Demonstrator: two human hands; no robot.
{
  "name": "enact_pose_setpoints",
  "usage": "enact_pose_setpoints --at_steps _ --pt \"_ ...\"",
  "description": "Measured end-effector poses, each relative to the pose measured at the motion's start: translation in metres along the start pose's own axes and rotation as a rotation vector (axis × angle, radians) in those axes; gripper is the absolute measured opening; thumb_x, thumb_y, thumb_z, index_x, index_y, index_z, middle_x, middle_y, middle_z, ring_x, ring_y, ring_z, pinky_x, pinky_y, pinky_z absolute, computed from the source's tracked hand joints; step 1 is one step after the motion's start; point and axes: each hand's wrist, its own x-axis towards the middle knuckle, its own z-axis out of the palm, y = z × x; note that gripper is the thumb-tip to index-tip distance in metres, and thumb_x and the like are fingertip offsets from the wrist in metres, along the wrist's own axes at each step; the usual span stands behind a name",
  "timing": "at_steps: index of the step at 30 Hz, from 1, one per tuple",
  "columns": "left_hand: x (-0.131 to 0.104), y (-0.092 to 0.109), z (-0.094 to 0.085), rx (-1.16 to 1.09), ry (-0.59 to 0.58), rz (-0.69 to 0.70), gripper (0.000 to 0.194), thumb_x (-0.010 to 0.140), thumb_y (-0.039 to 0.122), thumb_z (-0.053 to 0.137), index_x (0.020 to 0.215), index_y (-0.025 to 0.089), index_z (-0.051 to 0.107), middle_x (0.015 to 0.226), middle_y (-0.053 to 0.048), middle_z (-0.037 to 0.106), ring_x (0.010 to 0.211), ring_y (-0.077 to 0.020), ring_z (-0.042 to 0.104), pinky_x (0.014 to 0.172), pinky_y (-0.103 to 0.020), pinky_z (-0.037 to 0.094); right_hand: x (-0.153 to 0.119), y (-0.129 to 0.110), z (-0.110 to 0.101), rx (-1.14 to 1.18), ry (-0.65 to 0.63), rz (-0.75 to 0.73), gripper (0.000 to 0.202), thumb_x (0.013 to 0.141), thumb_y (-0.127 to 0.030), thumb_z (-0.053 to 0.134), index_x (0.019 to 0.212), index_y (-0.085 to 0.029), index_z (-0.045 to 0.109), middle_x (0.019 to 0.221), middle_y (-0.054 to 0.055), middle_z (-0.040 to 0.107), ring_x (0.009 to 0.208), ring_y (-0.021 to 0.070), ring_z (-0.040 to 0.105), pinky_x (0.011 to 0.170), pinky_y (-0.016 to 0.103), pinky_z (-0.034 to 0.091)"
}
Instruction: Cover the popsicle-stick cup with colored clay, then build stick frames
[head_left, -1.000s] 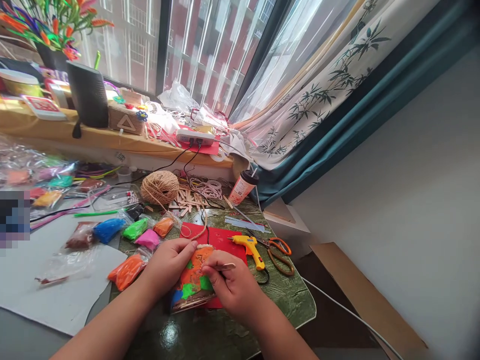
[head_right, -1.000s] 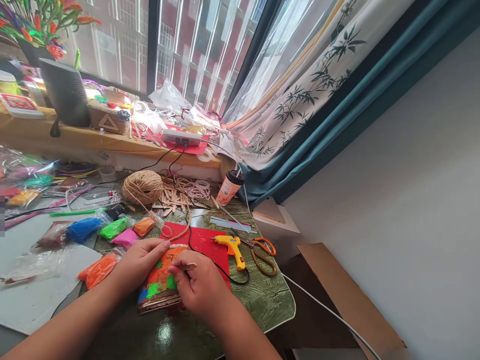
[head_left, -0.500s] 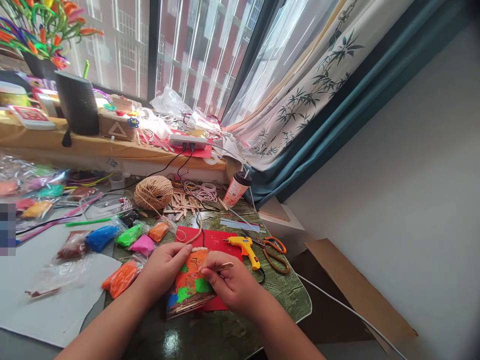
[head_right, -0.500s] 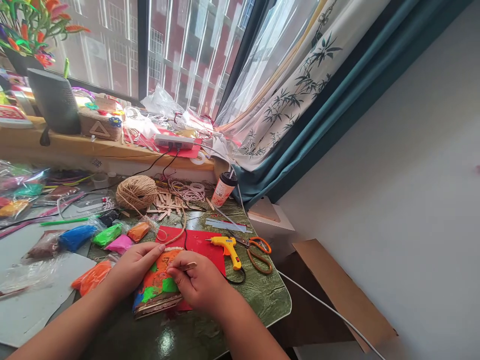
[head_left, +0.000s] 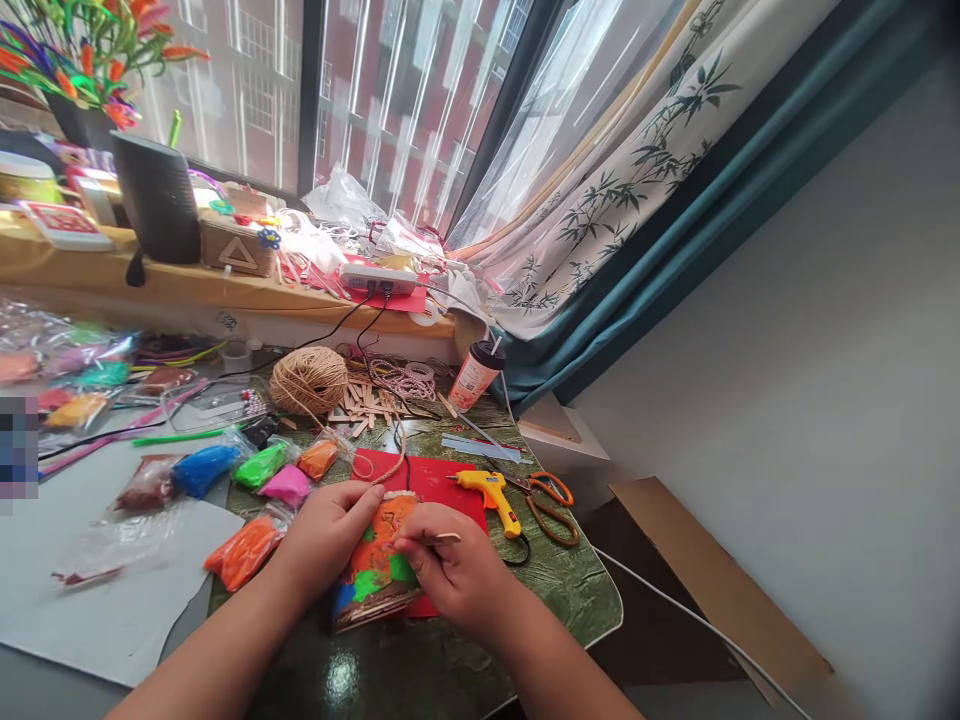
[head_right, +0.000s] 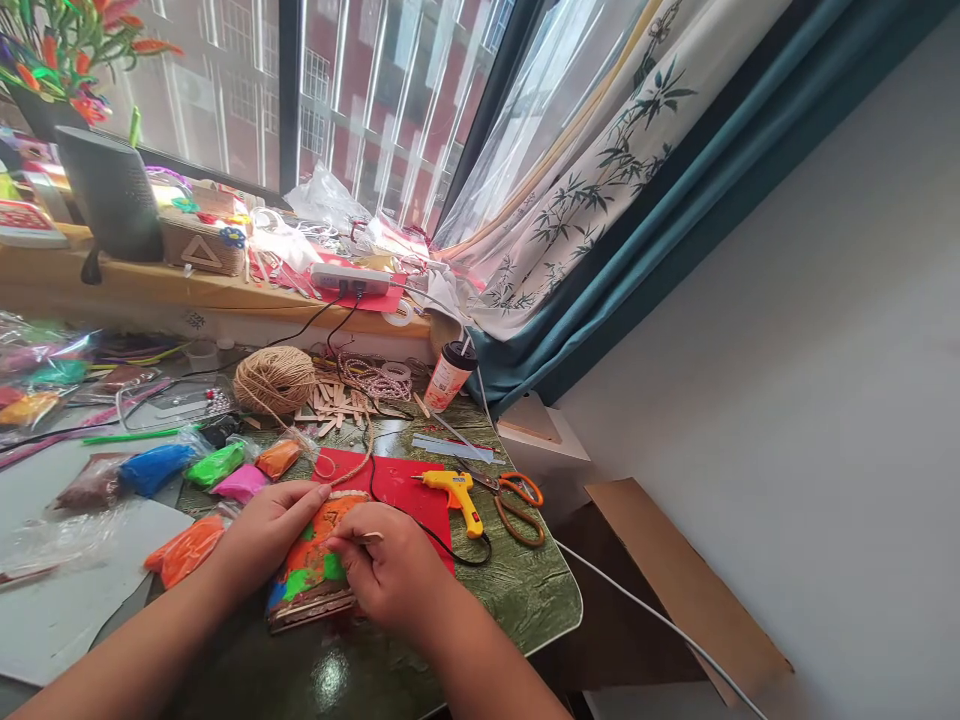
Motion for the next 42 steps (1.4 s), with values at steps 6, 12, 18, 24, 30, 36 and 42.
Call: enact_pose_setpoints --at_steps 6,12,18,24,30,36,42 --pt "0.0 0.0 0.0 -0.004 -0.004 0.005 0.054 0.09 0.067 0.054 0.067 0.02 0.069 0.068 -0.004 0.068 0.072 -0.0248 0.06 0.066 -0.032 0.043 0.004 -0.002 -0.002 0.034 -0.022 0.008 0.027 0.11 -0.036 0.053 0.087 -0.024 0.063 0.081 0.003 0.07 0.074 0.0195 0.064 0.074 0.032 0.054" --pt "0.0 0.002 -0.002 -0.025 -0.034 -0.008 0.055 0.088 0.069 0.056 0.065 0.021 0.067 0.068 -0.003 0.066 0.073 -0.0249 0.058 0.068 -0.032 0.042 0.008 -0.004 -0.003 0.074 -0.038 0.033 0.025 0.108 -0.033 0.054 0.086 -0.024 0.062 0.082 0.002 0.067 0.075 0.0192 0.062 0.076 0.032 0.052" --pt "0.004 0.001 -0.005 -0.076 -0.08 -0.036 0.059 0.084 0.076 0.058 0.065 0.02 0.064 0.067 -0.003 0.062 0.068 -0.0223 0.053 0.064 -0.031 0.042 -0.001 0.009 -0.007 0.365 0.092 0.264 0.032 0.105 -0.053 0.058 0.099 -0.022 0.063 0.077 -0.001 0.062 0.067 0.0168 0.059 0.063 0.028 0.05" --pt "0.007 -0.002 -0.007 -0.114 -0.119 -0.06 0.062 0.081 0.078 0.062 0.067 0.018 0.067 0.068 -0.003 0.063 0.068 -0.0216 0.053 0.063 -0.03 0.042 0.011 0.018 -0.012 0.443 0.043 0.303 0.028 0.097 -0.049 0.073 0.101 -0.021 0.069 0.085 0.002 0.071 0.076 0.0182 0.067 0.073 0.031 0.057" --pt "0.005 -0.002 -0.008 -0.125 -0.134 -0.07 0.062 0.081 0.077 0.063 0.073 0.016 0.075 0.075 -0.006 0.069 0.075 -0.0244 0.058 0.069 -0.032 0.046 0.021 0.027 -0.015 0.441 0.01 0.216 0.03 0.095 -0.051 0.077 0.094 -0.021 0.076 0.087 0.004 0.072 0.079 0.019 0.066 0.075 0.032 0.055" --pt "0.006 -0.005 -0.007 -0.118 -0.113 -0.078 0.061 0.08 0.077 0.063 0.067 0.018 0.068 0.068 -0.002 0.062 0.069 -0.0212 0.052 0.064 -0.03 0.041 0.014 0.028 -0.008 0.581 0.019 0.257 0.036 0.095 -0.055 0.078 0.093 -0.02 0.072 0.082 0.002 0.069 0.075 0.0171 0.063 0.075 0.031 0.055" --pt "0.008 -0.004 -0.006 -0.107 -0.108 -0.083 0.061 0.08 0.077 0.062 0.067 0.018 0.066 0.068 -0.002 0.059 0.069 -0.0208 0.05 0.063 -0.03 0.04 0.014 0.025 -0.008 0.492 0.014 0.242 0.035 0.097 -0.053 0.075 0.092 -0.019 0.071 0.082 0.003 0.07 0.075 0.0178 0.064 0.073 0.031 0.054"
